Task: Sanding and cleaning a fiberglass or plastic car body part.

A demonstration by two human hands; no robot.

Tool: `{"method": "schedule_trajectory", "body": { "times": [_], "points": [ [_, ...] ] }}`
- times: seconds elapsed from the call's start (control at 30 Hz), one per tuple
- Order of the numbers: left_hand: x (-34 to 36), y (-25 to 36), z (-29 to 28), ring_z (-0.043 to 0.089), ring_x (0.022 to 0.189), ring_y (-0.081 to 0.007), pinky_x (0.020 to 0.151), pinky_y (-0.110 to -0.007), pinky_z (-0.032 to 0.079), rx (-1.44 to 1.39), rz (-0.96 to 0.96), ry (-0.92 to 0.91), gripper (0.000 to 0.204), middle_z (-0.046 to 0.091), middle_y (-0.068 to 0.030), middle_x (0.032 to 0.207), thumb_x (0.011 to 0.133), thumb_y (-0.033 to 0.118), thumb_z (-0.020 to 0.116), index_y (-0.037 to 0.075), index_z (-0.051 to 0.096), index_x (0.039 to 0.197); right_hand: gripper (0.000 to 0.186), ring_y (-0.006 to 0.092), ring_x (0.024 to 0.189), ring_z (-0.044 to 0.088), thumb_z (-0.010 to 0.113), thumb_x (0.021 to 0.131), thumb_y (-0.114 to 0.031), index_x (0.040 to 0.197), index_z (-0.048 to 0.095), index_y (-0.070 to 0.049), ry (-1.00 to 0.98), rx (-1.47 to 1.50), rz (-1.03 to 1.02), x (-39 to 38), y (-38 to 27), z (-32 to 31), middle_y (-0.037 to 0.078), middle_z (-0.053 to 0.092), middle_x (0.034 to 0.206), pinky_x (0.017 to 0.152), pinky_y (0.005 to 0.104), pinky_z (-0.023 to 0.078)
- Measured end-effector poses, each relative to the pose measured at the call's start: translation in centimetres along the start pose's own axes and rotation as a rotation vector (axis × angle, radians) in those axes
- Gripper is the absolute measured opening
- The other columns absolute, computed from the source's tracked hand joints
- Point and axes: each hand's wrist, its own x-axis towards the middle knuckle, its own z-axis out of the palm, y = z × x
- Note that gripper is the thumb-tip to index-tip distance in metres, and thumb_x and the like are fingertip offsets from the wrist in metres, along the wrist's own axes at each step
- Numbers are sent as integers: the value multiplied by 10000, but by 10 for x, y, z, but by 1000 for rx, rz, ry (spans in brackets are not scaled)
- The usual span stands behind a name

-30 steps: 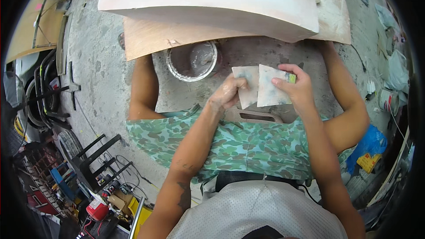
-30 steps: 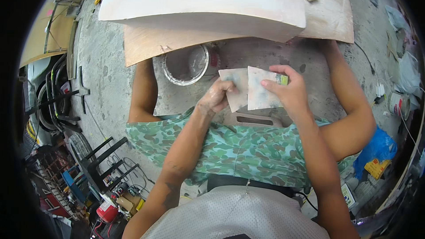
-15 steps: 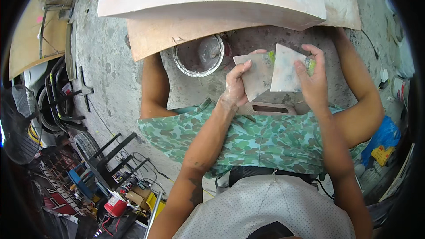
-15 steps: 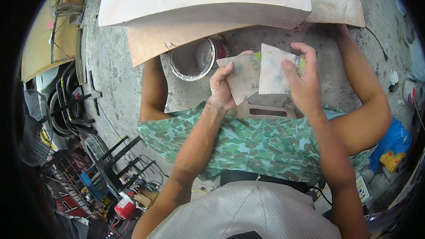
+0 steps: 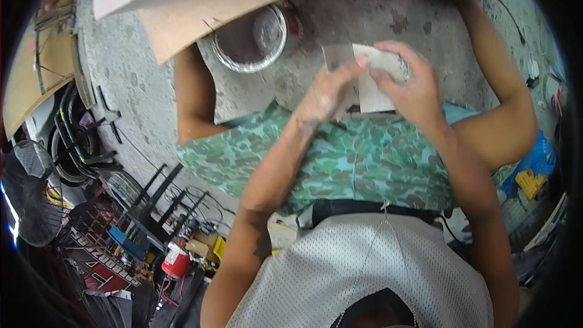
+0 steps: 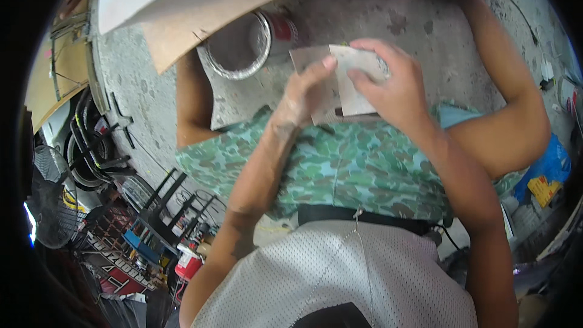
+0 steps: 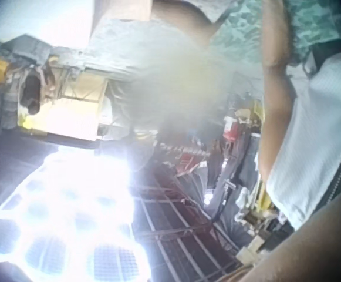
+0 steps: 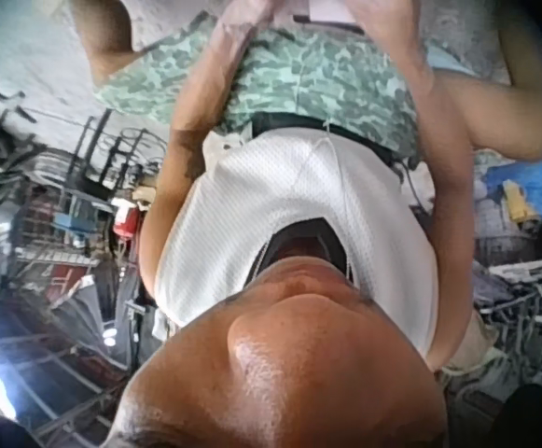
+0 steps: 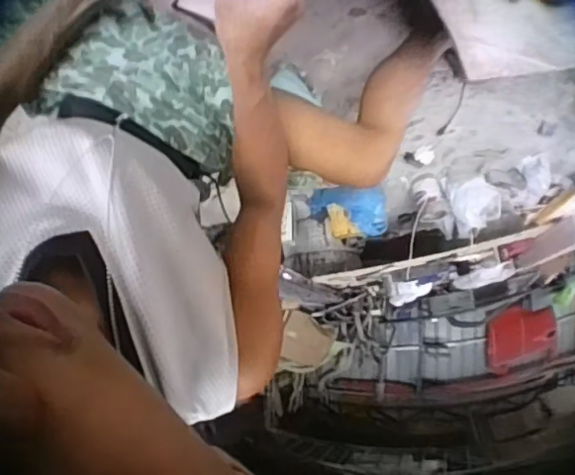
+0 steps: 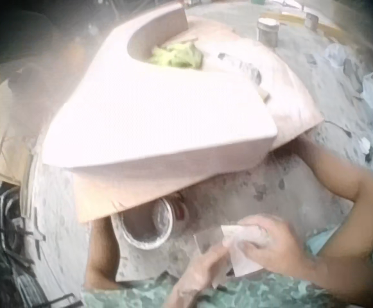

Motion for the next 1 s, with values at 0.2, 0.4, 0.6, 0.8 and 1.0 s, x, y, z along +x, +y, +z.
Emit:
{"method": "schedule_trajectory", "body": {
  "times": [0.2,0.4,0.6,0.8,1.0],
  "points": [
    [0,-3,-13,666,1040,-307,920,-402,547,31,-115,-37,661,630,-222,1198,902,414,601,-86,509,1324,338,215,898,703,782,810,-114,1125,684,-40,-113,108,106,0,9,4,117,727,998,794,323,546],
    [-2,-4,-15,717,744,-223,539,-282,559,120,-56,60,561,688,-176,943,871,400,638,-82,618,1157,333,150,856,690,792,849,-159,1143,685,-47,-138,133,189,0,12,12,97,730,992,762,301,554],
    [-3,-6,4,712,884,-252,672,-315,601,-117,-77,11,531,656,-189,1062,894,340,634,-77,568,1215,331,127,956,653,753,886,-108,1198,661,-49,-185,100,54,6,5,22,56,706,1054,847,292,533],
    [5,-11,-4,681,1020,-290,879,-366,574,30,-6,82,541,628,-196,1145,899,324,637,-67,537,1258,323,178,942,659,745,807,-4,1118,656,5,-92,143,39,14,-7,19,94,690,994,841,316,517],
    [6,-11,-1,671,1063,-336,912,-449,585,46,-62,26,539,616,-186,1194,904,333,587,-27,515,1298,273,150,945,651,728,833,-43,1095,662,3,-118,266,236,7,-1,21,101,704,990,828,306,520]
  ]
}}
